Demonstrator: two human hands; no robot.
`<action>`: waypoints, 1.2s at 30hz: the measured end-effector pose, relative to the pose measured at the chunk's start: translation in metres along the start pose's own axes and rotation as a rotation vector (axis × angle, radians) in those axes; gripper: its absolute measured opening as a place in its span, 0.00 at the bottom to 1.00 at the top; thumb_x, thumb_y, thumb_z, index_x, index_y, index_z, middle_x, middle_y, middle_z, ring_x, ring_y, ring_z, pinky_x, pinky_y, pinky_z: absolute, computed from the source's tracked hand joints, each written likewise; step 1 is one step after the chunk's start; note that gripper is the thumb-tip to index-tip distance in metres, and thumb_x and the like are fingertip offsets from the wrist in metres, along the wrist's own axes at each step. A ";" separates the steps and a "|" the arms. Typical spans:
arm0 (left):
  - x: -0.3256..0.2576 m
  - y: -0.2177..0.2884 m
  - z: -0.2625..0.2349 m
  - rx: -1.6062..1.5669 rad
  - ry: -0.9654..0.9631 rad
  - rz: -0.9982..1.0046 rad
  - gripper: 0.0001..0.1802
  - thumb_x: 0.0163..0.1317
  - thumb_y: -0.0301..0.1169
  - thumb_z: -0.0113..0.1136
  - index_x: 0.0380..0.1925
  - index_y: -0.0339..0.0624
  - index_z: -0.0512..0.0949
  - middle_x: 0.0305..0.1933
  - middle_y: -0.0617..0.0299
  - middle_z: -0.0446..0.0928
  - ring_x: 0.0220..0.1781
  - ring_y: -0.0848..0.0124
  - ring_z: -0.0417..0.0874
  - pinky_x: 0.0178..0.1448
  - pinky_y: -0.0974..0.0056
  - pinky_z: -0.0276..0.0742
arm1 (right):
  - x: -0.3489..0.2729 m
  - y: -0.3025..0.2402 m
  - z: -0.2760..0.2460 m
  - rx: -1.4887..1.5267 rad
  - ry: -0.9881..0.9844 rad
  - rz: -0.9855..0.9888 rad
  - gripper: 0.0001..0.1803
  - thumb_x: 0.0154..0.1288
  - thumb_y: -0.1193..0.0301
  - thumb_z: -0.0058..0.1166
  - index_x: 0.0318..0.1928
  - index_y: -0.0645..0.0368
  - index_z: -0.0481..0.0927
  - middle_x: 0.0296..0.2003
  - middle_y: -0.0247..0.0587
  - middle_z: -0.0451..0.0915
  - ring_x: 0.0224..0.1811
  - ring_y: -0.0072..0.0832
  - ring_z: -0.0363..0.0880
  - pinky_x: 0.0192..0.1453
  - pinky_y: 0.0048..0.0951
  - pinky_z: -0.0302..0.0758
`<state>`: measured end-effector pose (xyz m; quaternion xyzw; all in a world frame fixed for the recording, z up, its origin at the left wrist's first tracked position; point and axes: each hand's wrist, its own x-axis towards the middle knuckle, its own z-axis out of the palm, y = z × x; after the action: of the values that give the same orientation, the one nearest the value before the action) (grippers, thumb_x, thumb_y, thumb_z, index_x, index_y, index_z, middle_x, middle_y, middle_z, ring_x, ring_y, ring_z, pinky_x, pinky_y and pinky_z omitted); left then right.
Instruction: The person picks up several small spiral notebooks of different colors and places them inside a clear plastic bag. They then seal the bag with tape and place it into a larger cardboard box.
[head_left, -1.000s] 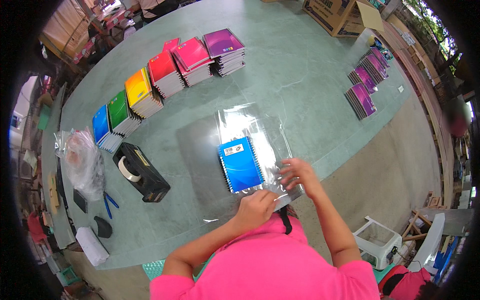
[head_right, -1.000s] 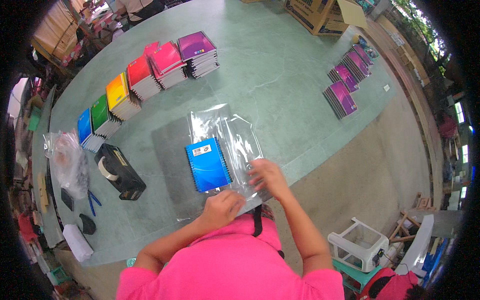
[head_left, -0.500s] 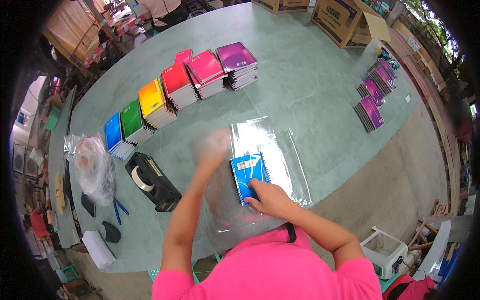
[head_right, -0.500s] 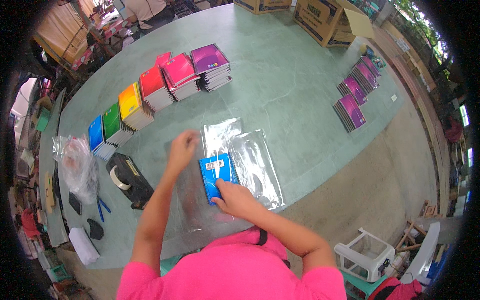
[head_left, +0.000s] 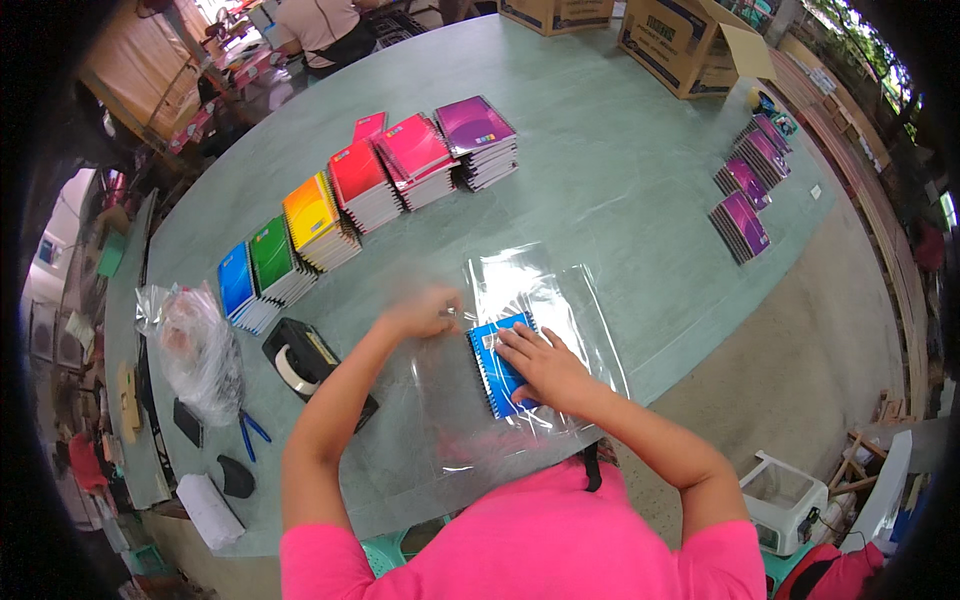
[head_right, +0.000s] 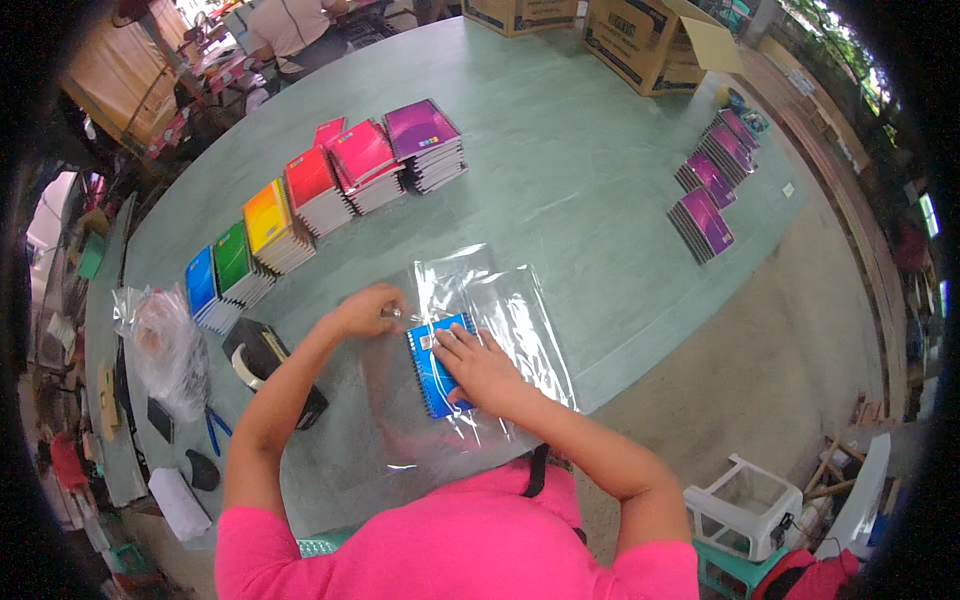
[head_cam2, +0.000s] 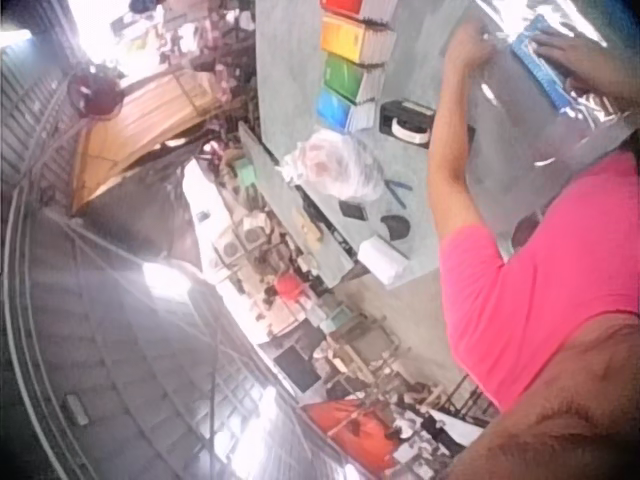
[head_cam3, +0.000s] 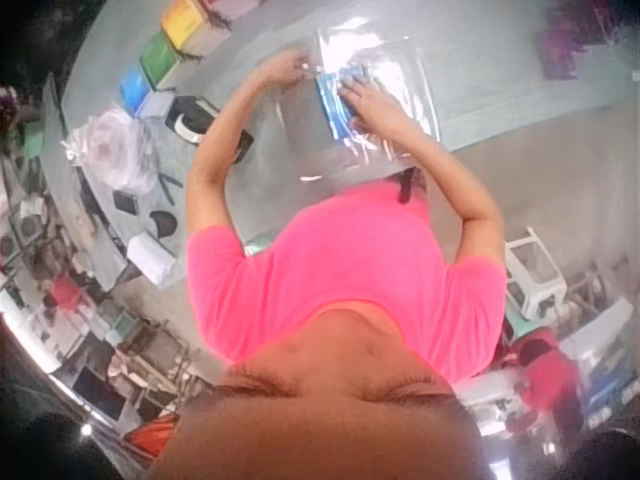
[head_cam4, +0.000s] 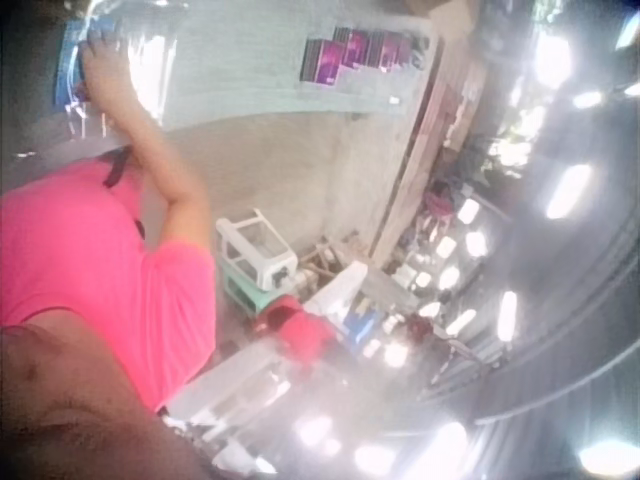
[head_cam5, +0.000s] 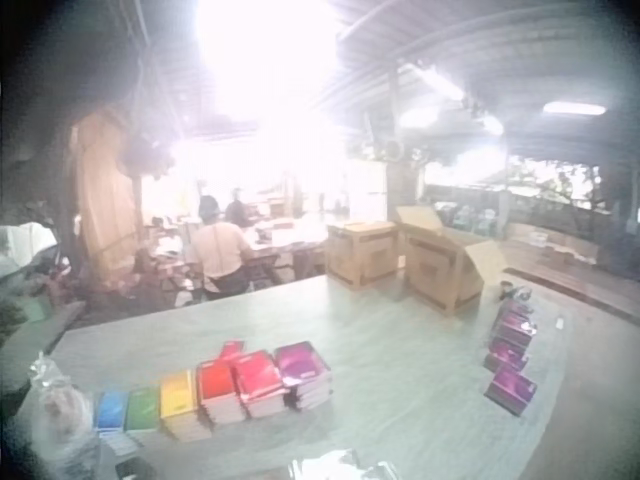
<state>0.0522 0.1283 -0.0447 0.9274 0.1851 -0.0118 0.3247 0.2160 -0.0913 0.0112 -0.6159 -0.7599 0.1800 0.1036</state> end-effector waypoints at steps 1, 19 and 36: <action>-0.002 -0.003 0.002 0.020 -0.036 -0.054 0.16 0.42 0.33 0.65 0.33 0.43 0.75 0.30 0.56 0.75 0.38 0.59 0.76 0.42 0.59 0.72 | 0.002 -0.001 -0.003 0.000 -0.019 -0.007 0.39 0.43 0.62 0.64 0.58 0.57 0.65 0.62 0.40 0.60 0.68 0.38 0.53 0.67 0.46 0.55; 0.045 0.023 0.013 0.150 -0.116 -0.070 0.17 0.45 0.33 0.63 0.37 0.42 0.78 0.43 0.53 0.77 0.45 0.56 0.77 0.49 0.57 0.72 | 0.007 0.006 -0.002 -0.060 -0.021 -0.114 0.40 0.40 0.57 0.66 0.56 0.56 0.68 0.60 0.39 0.64 0.65 0.39 0.58 0.62 0.43 0.61; 0.074 0.065 0.030 0.212 0.163 -0.037 0.14 0.41 0.28 0.59 0.34 0.46 0.79 0.34 0.54 0.78 0.41 0.57 0.76 0.42 0.55 0.70 | 0.008 0.009 -0.002 -0.076 0.019 -0.160 0.39 0.39 0.56 0.66 0.53 0.57 0.69 0.57 0.42 0.66 0.61 0.39 0.62 0.56 0.44 0.65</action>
<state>0.1471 0.0886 -0.0400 0.9508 0.2258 0.0384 0.2085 0.2234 -0.0814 0.0088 -0.5583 -0.8121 0.1362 0.1013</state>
